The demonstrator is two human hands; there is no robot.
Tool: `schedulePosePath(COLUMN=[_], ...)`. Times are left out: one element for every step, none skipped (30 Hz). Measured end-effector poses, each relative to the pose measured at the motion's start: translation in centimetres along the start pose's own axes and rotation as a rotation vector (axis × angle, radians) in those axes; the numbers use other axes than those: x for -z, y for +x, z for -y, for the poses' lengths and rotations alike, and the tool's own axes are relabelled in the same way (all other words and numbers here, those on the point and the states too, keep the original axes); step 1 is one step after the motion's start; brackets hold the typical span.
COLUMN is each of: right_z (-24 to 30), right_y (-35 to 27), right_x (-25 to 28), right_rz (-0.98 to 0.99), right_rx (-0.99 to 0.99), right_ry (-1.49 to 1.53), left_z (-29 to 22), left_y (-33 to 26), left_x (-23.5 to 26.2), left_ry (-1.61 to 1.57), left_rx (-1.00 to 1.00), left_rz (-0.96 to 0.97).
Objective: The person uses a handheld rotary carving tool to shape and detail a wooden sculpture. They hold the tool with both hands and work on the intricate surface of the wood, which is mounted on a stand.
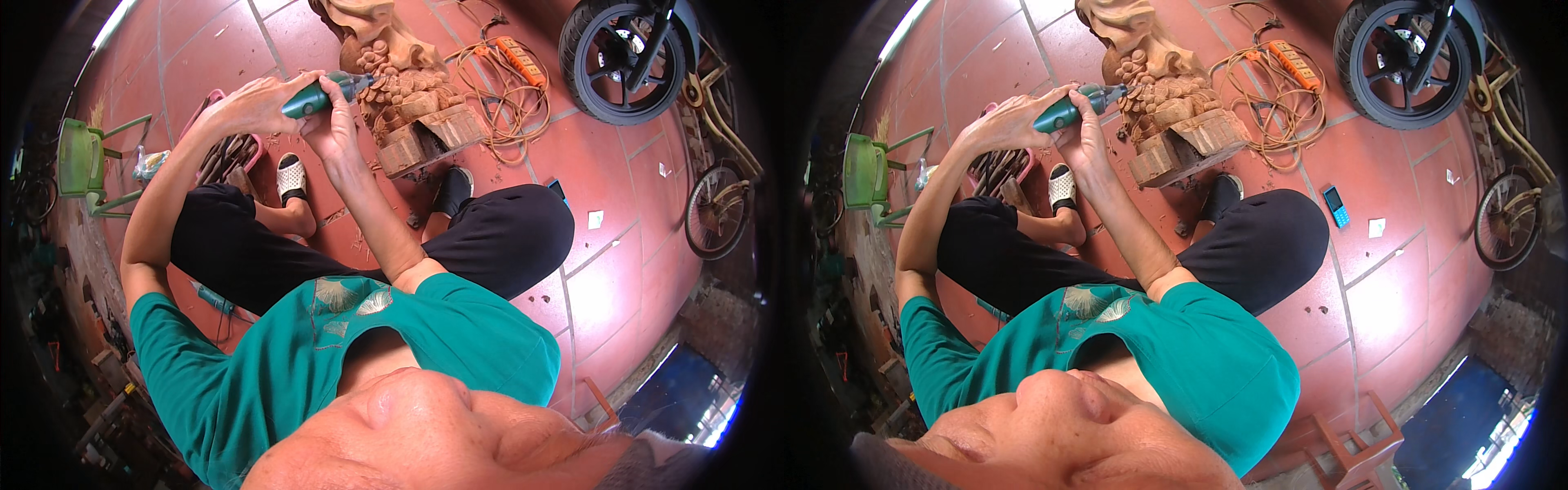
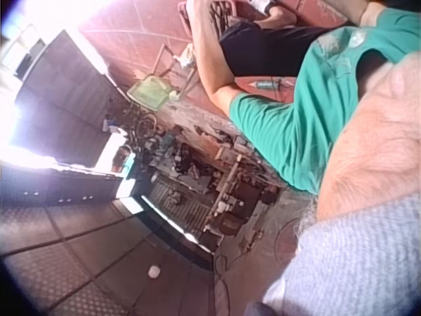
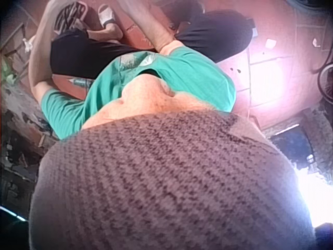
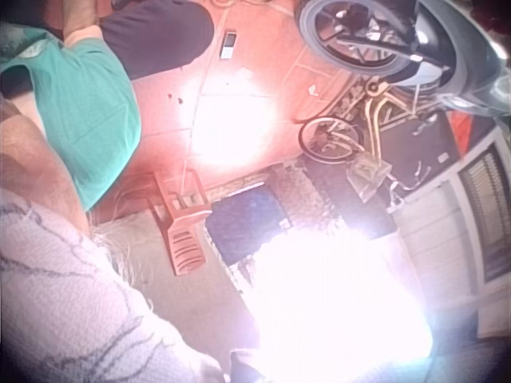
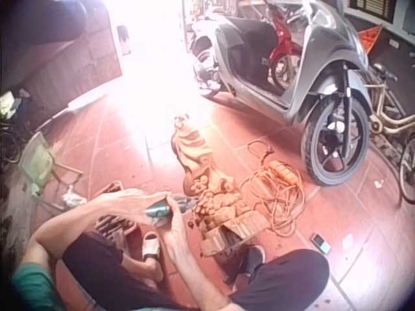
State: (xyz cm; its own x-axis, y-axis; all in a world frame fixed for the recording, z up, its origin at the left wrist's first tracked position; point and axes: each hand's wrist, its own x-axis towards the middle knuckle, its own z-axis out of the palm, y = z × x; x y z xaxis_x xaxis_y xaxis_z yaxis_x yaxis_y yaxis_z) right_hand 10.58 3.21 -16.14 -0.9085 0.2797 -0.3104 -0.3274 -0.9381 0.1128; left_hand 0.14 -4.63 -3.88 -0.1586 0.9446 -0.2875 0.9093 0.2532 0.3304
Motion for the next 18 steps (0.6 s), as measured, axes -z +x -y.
schedulePosePath(right_z=[-0.03,-0.09,-0.08,-0.06,-0.07,-0.13,-0.17,-0.21,-0.28,-0.31,-0.32,-0.28,-0.24,-0.19,-0.18,-0.2,-0.24,-0.2], right_y=[-0.09,-0.19,-0.29,-0.24,-0.17,-0.15,-0.13,-0.13,-0.1,-0.06,-0.02,-0.07,-0.13,-0.19,-0.36,-0.53,-0.72,-0.86], right_x=[-0.12,-0.23,-0.34,-0.24,-0.11,-0.1,-0.09,-0.07,-0.04,-0.01,0.02,-0.01,-0.04,-0.06,-0.23,-0.41,-0.57,-0.65], right_rz=[0.0,-0.001,-0.001,0.003,0.007,0.011,0.008,0.004,0.001,0.003,0.006,0.008,0.008,0.009,0.009,0.004,0.0,-0.005], right_rx=[0.004,0.007,0.013,0.009,0.005,0.0,0.0,0.0,-0.001,-0.001,-0.001,-0.001,-0.001,-0.002,-0.003,-0.003,-0.002,0.001], right_ry=[-0.009,-0.018,-0.027,-0.027,-0.028,-0.028,-0.022,-0.017,-0.011,-0.01,-0.009,-0.008,-0.012,-0.016,-0.021,-0.024,-0.027,-0.031], left_z=[-0.1,-0.22,-0.37,-0.47,-0.49,-0.47,-0.45,-0.42,-0.37,-0.33,-0.35,-0.42,-0.45,-0.39,-0.3,-0.27,-0.38,-0.74], left_y=[-0.08,-0.16,-0.19,-0.2,-0.2,-0.3,-0.35,-0.33,-0.33,-0.33,-0.37,-0.39,-0.4,-0.38,-0.39,-0.41,-0.49,-0.52], left_x=[0.06,0.16,0.27,0.32,0.31,0.35,0.39,0.39,0.33,0.31,0.34,0.32,0.3,0.26,0.18,0.15,0.22,0.48], left_ry=[0.003,-0.005,-0.012,-0.019,-0.014,-0.009,-0.004,-0.015,-0.027,-0.04,-0.029,-0.02,-0.011,0.001,0.011,0.022,0.024,0.026], left_rx=[0.002,-0.002,-0.007,-0.013,0.0,0.014,0.029,0.027,0.027,0.026,0.021,0.016,0.01,0.011,0.014,0.016,0.022,0.025], left_rz=[0.0,-0.005,-0.011,-0.016,-0.008,0.001,0.01,0.009,0.009,0.009,0.004,-0.001,-0.005,-0.004,-0.003,-0.002,0.003,0.008])
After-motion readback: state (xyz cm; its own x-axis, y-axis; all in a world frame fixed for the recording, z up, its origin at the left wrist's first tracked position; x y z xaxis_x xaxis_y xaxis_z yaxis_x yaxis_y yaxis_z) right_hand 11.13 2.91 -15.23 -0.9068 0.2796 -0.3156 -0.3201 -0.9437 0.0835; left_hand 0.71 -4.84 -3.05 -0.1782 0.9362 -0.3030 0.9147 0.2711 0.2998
